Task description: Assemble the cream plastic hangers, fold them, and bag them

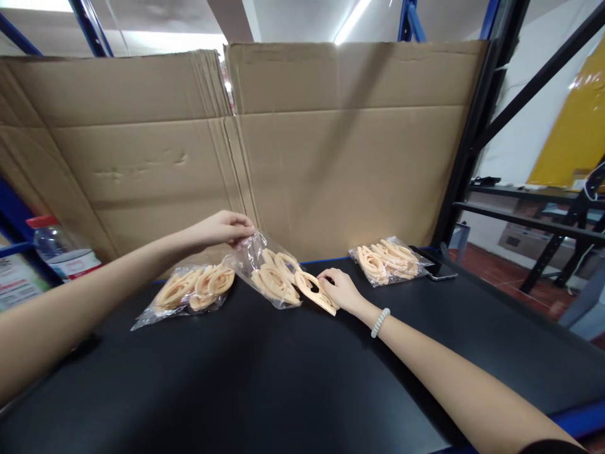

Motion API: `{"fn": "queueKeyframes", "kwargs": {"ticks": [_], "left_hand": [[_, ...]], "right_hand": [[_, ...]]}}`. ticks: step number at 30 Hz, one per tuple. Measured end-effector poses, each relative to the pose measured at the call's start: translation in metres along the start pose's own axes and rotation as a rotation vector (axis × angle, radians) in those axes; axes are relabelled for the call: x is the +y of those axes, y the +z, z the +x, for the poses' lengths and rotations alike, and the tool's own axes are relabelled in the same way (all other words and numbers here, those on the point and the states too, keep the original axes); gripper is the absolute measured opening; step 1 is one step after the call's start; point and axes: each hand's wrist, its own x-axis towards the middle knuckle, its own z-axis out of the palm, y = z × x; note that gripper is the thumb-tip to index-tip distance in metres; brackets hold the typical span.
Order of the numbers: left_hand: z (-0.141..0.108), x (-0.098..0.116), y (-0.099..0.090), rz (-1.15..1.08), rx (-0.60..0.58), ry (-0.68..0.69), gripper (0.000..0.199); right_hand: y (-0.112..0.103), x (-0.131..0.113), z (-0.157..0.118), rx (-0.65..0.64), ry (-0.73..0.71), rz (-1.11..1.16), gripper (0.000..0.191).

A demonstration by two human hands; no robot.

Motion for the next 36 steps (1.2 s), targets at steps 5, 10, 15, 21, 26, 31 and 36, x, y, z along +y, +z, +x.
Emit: {"fn": "queueKeyframes", "kwargs": {"ticks": [5,10,15,21,26,31,36], "left_hand": [[0.005,0.013,-0.025,0.145,0.036,0.046,0.012],[0.001,0.018,-0.062,0.352,0.125,0.093,0.018],[-0.011,-0.002,-0.105,0.536,0.272,0.023,0.033],[-0.039,-0.080,-0.111,0.695,0.391,-0.208,0.029],[-0.066,-0.130,-0.079,0.765,0.485,-0.226,0.023],[-0.068,-0.137,-0.038,0.785,0.368,-0.021,0.046],[-0.061,-0.149,0.006,0.746,0.183,0.076,0.050]], "right_hand": [[0.001,-0.003,-0.001,-0.004,-0.003,-0.021,0.020],[0.000,-0.006,-0.002,-0.029,-0.030,-0.039,0.021],[0.001,-0.002,-0.002,-0.036,-0.044,-0.049,0.021],[0.002,0.000,-0.002,-0.046,-0.067,-0.058,0.021],[0.002,-0.001,-0.002,-0.053,-0.068,-0.090,0.020],[0.001,-0.005,-0.003,-0.059,-0.046,-0.150,0.020],[-0.001,-0.021,-0.012,-0.089,0.039,-0.301,0.036]]}}
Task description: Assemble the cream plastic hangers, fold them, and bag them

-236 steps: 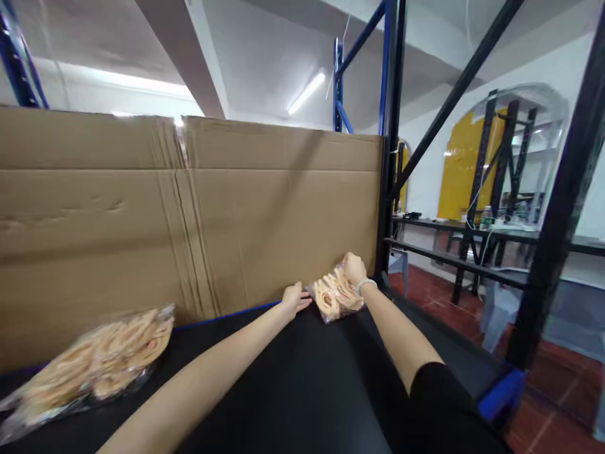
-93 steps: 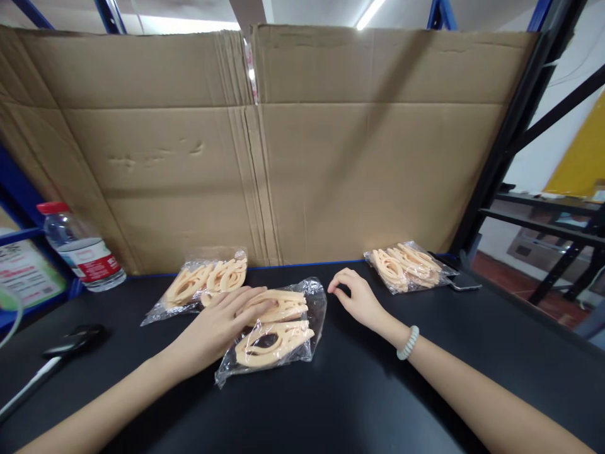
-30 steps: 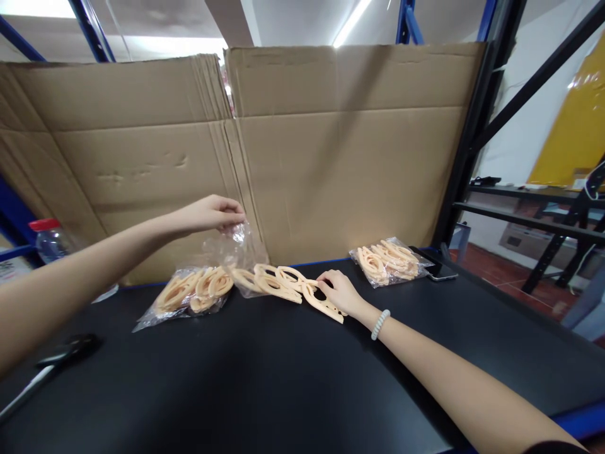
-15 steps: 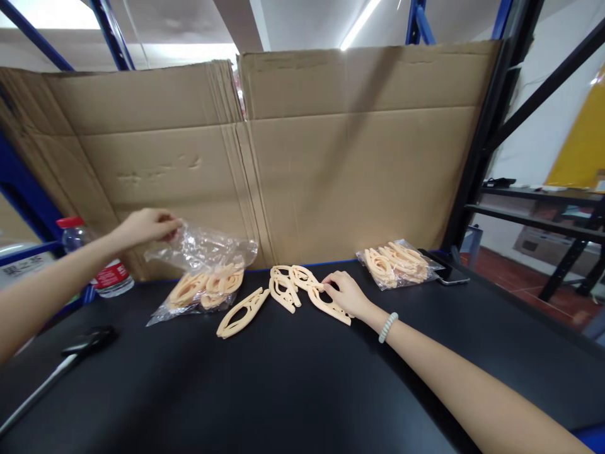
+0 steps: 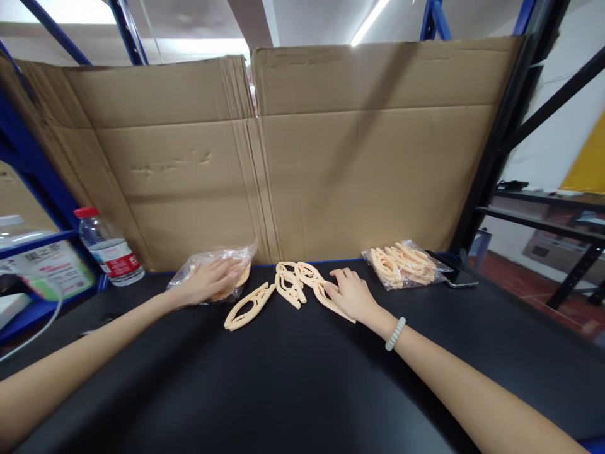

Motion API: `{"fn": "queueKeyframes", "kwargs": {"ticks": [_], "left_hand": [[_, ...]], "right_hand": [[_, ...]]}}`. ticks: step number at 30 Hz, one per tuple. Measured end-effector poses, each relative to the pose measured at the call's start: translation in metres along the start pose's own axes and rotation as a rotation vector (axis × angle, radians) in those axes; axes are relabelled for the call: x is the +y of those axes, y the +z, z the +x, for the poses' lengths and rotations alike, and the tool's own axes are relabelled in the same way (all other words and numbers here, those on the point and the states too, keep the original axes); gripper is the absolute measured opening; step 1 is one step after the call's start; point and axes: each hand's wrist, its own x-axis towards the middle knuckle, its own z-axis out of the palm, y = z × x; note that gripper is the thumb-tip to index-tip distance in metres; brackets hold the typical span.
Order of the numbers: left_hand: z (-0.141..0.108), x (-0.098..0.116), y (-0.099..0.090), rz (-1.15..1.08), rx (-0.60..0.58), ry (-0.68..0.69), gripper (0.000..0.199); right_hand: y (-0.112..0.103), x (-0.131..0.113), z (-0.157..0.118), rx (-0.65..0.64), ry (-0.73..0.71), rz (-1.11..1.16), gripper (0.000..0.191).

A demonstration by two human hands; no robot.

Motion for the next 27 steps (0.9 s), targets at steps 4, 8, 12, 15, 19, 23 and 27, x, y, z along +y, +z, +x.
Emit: {"fn": "queueKeyframes", "kwargs": {"ticks": [4,8,12,15,19,23,27], "left_hand": [[0.000,0.008,0.010,0.001,0.130,-0.005,0.047],[-0.026,0.043,0.003,-0.008,0.227,0.113,0.038],[-0.085,0.086,0.019,-0.054,0.153,0.296,0.036],[-0.111,0.099,0.042,-0.049,0.077,0.203,0.051],[-0.092,0.095,0.055,-0.100,-0.057,0.199,0.054],[-0.046,0.089,0.052,-0.138,-0.088,0.251,0.050],[-0.015,0.089,0.053,-0.091,-0.037,0.272,0.047]], "right_hand": [[-0.014,-0.018,-0.010,-0.098,0.047,-0.138,0.059],[-0.033,-0.029,-0.014,-0.286,0.106,-0.356,0.069],[-0.044,-0.029,-0.014,-0.334,0.133,-0.390,0.049],[-0.046,-0.028,-0.012,-0.341,0.124,-0.385,0.039],[-0.041,-0.027,-0.010,-0.299,0.109,-0.365,0.029],[-0.033,-0.023,-0.006,-0.218,0.102,-0.330,0.026],[-0.024,-0.013,-0.001,-0.125,0.083,-0.274,0.025]]}}
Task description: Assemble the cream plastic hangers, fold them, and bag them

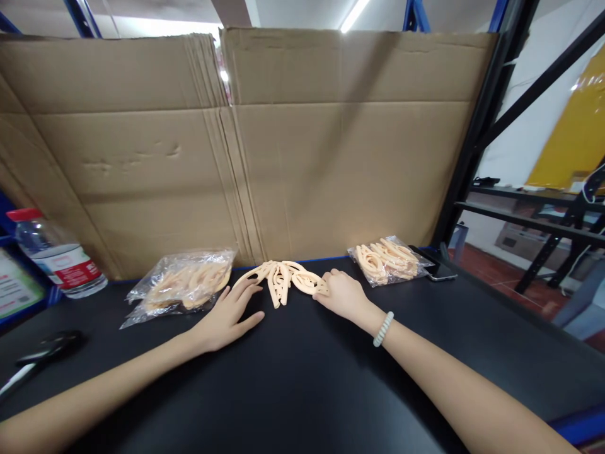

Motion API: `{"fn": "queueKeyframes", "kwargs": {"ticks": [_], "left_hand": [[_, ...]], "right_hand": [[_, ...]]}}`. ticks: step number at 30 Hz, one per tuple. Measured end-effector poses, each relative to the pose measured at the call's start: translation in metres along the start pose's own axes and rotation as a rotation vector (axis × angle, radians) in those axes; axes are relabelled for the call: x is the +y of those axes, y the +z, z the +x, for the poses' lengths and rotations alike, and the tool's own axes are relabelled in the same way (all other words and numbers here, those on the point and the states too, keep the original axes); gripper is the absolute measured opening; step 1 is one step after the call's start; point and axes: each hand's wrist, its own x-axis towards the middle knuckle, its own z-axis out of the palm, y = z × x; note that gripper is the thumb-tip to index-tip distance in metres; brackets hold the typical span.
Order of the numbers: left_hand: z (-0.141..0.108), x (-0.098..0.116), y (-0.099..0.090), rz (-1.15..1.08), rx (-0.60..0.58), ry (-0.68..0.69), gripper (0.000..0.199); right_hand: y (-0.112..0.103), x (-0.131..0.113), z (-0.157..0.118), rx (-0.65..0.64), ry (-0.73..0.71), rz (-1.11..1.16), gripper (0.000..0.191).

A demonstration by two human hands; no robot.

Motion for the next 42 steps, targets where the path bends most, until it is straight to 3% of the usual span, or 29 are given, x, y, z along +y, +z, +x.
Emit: {"fn": "queueKeyframes", "kwargs": {"ticks": [3,7,14,21,25,28,31,34,36,42], "left_hand": [[0.015,-0.001,0.000,0.023,0.023,0.049,0.049],[0.039,0.000,0.002,0.075,-0.033,0.247,0.048],[0.078,0.001,0.023,0.092,0.090,0.109,0.040],[0.097,0.011,0.035,0.101,0.226,-0.047,0.043],[0.081,0.021,0.025,0.089,0.240,0.001,0.043],[0.048,0.030,0.013,0.073,0.208,0.104,0.041],[0.008,0.037,0.004,0.048,0.153,0.186,0.028],[-0.024,0.040,-0.001,-0.088,0.111,0.184,0.027],[-0.035,0.041,-0.002,-0.238,0.122,0.113,0.031],[-0.034,0.038,-0.001,-0.709,0.268,-0.181,0.043]], "right_hand": [[0.008,0.008,0.006,0.059,-0.001,0.052,0.025],[0.016,0.020,0.013,0.127,0.011,0.152,0.024],[0.017,0.036,0.019,0.218,0.069,0.444,0.027],[0.023,0.045,0.032,0.326,0.197,0.861,0.017],[0.020,0.044,0.034,0.461,0.226,1.067,0.030],[0.012,0.039,0.031,0.543,0.216,1.192,0.036],[0.003,0.028,0.025,0.537,0.197,1.312,0.037],[-0.001,0.010,0.015,0.441,0.174,1.411,0.038],[0.000,-0.005,0.007,0.348,0.153,1.443,0.037],[0.008,-0.047,-0.019,0.041,0.022,1.384,0.033]]}}
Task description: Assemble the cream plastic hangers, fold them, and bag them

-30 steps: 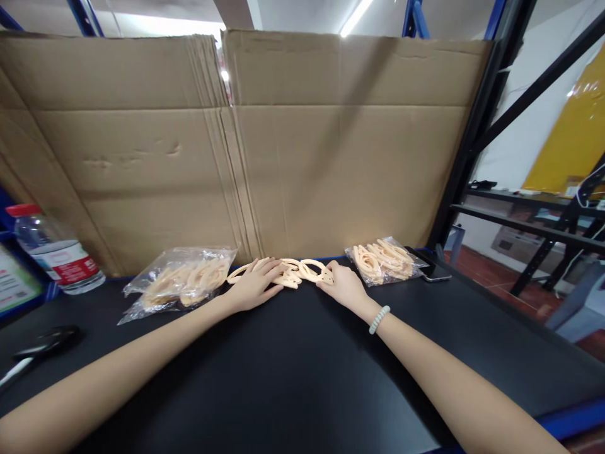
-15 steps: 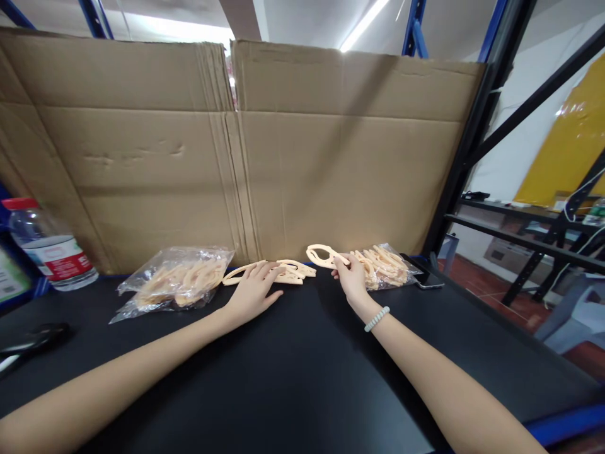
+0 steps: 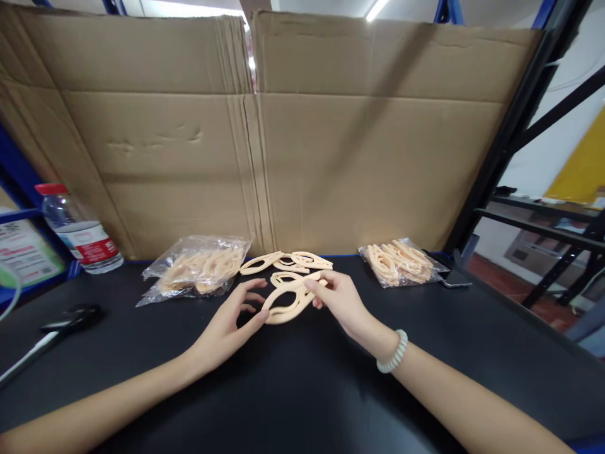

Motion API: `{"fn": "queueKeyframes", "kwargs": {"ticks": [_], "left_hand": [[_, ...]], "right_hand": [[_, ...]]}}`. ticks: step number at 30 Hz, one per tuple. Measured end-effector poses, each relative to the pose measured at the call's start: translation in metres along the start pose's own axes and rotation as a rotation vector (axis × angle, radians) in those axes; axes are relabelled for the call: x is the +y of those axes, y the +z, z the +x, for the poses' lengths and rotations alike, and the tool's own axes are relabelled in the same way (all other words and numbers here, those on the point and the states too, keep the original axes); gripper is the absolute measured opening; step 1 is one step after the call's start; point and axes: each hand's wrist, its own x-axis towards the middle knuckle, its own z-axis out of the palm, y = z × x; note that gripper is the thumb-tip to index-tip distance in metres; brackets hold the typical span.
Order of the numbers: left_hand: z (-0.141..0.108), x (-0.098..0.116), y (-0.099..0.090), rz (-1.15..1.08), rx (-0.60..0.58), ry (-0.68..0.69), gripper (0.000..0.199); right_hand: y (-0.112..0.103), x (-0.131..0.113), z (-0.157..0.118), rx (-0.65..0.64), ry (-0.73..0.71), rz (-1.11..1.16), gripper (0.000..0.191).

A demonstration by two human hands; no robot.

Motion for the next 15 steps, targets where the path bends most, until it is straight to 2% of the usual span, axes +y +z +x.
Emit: {"fn": "queueKeyframes", "kwargs": {"ticks": [3,6,8,11,15], "left_hand": [[0.003,0.003,-0.002,-0.130,-0.059,-0.042,0.038],[0.002,0.006,-0.006,-0.131,-0.151,-0.004,0.022],[0.001,0.007,-0.008,-0.107,-0.168,0.015,0.019],[-0.001,0.005,-0.009,-0.128,-0.121,0.000,0.021],[-0.001,0.002,-0.009,-0.220,-0.004,-0.040,0.019]], "right_hand": [[0.009,0.000,-0.009,-0.131,0.003,-0.087,0.031],[0.010,0.001,-0.012,-0.206,-0.032,-0.154,0.027],[0.008,0.003,-0.010,-0.240,-0.048,-0.170,0.024],[0.004,0.006,-0.008,-0.255,-0.039,-0.226,0.025],[-0.001,0.006,-0.006,-0.255,-0.112,-0.493,0.019]]}}
